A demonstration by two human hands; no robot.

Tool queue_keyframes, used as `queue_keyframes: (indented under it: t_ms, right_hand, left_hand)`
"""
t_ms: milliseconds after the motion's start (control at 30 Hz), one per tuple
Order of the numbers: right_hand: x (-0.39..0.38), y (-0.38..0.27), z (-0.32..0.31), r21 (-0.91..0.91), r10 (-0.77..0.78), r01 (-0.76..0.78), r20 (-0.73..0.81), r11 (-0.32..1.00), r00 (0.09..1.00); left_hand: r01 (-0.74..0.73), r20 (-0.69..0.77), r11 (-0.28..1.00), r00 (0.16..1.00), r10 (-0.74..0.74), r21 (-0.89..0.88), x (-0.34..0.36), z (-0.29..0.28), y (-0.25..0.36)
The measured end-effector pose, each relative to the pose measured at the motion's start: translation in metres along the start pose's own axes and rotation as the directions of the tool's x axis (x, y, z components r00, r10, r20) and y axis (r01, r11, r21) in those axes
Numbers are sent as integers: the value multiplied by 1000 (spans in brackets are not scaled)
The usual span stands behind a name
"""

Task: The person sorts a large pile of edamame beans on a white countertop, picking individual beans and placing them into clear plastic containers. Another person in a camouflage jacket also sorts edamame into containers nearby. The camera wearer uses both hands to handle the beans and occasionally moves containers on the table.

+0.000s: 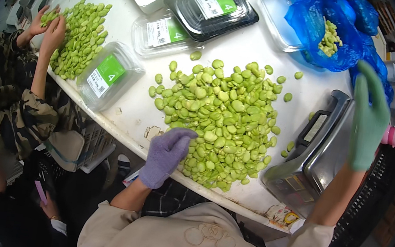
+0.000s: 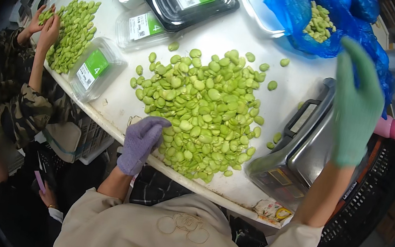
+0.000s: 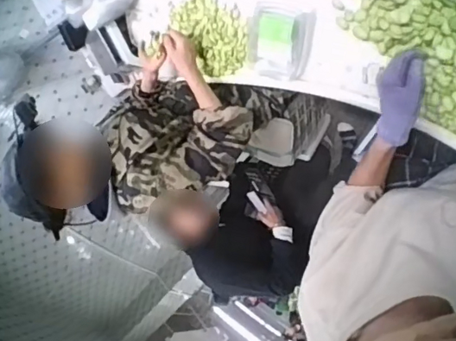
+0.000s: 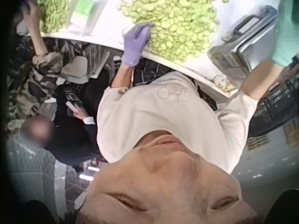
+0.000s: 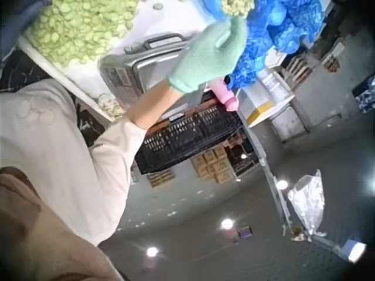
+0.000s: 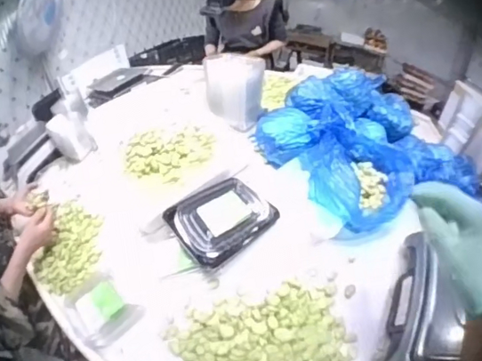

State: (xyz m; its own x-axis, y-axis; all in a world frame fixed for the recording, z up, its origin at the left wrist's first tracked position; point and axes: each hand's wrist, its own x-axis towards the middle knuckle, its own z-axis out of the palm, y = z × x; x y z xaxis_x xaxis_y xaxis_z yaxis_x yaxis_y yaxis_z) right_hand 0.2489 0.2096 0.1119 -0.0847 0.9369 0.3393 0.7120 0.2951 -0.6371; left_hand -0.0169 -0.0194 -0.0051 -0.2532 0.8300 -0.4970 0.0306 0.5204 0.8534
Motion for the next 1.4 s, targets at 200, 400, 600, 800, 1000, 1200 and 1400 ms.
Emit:
queue_keyframes:
  t_ms: [200, 400, 600, 800, 1000, 1200, 1400]
  right_hand:
    - [-112, -19, 17, 85, 232, -281, 367, 956, 901]
    - [-161, 0, 62, -15, 194, -207, 419, 978, 887]
    - [-167, 8, 76, -37, 243, -251, 420, 967, 874]
    - [-154, 0, 87, 10, 66, -74, 346, 997, 936]
    - [-138, -5, 116, -183, -63, 125, 313, 975, 948]
    - [-139, -2, 117, -138, -65, 121, 353, 983, 933]
    - [-147, -3, 96, 213, 227, -323, 377, 922, 898]
  left_hand:
    - [-197, -277, 891, 904, 326, 408, 12, -25, -32]
    - [-165, -348, 793, 833, 431, 587, 24, -30, -32]
    - [-97, -315, 745, 865, 391, 660, 32, -33, -38]
    - [-172, -325, 774, 836, 442, 610, 35, -31, -43]
    - [-177, -355, 849, 852, 385, 497, 36, -34, -43]
    - [-266, -399, 865, 803, 442, 425, 35, -34, -46]
    - [-164, -464, 984, 868, 177, 70, 19, -30, -32]
